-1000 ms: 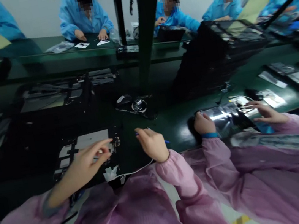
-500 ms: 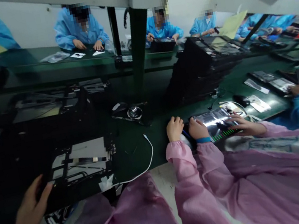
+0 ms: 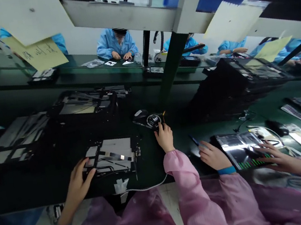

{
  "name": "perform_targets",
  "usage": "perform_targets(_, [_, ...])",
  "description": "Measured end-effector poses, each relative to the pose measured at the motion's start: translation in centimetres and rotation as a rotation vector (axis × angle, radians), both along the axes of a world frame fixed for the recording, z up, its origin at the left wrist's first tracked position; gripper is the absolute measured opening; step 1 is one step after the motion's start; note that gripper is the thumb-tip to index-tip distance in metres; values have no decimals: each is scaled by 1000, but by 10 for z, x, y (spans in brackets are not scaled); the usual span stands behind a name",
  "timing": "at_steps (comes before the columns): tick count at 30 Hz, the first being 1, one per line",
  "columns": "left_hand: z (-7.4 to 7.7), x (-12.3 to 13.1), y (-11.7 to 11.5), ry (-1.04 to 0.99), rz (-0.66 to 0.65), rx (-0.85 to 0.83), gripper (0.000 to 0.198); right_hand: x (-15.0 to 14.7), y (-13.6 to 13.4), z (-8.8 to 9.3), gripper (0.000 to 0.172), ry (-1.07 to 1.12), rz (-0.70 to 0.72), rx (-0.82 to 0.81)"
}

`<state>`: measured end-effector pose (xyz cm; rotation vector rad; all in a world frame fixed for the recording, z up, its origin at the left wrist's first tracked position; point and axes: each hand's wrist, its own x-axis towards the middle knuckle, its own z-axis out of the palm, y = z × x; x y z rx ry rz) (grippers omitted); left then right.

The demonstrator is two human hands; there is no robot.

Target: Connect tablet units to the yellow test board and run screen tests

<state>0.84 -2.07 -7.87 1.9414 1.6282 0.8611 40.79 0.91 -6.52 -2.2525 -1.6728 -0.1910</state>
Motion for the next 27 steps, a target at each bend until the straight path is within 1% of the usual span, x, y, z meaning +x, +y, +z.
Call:
perform_targets(2, [1, 1, -1, -8, 22, 9, 52, 0, -2, 1, 47, 2, 11, 31])
perform_targets(4, [2, -1, -4, -28, 26, 2, 52, -3, -8, 5, 43, -1, 10, 98])
perform_targets(6, [5, -6, -8, -43, 1, -15, 54, -10, -14, 10, 34, 5, 37, 192])
perform_targets(7, [6, -9, -10, -43, -25, -23, 55, -15, -15, 12, 31, 2, 71, 210])
perform_targets(8, [6, -11, -12, -34, -52, -24, 58, -21, -14, 15, 30, -10, 114, 196])
perform_targets(11, [6, -16, -14, 57, -136, 19, 66, -38, 0, 20, 32, -81, 200, 41])
perform_targets(15, [-2, -16, -8, 181, -213, 122, 63, -52, 31, 24, 26, -164, 173, -95])
perform_targets(18, [-7, -17, -4, 213, -222, 188, 63, -56, 42, 33, 21, -228, 154, -195])
perform_targets(19, [-9, -17, -4, 219, -223, 203, 64, -58, 42, 37, 21, -245, 150, -231])
perform_targets(21, [-10, -18, -3, 223, -216, 208, 64, -63, 38, 45, 28, -272, 141, -305])
perform_targets(24, [-13, -19, -3, 211, -210, 182, 63, -74, 23, 59, 36, -301, 121, -411])
perform_targets(27, [-14, -21, -2, 170, -233, 184, 65, -75, 2, 83, 36, -331, 83, -491])
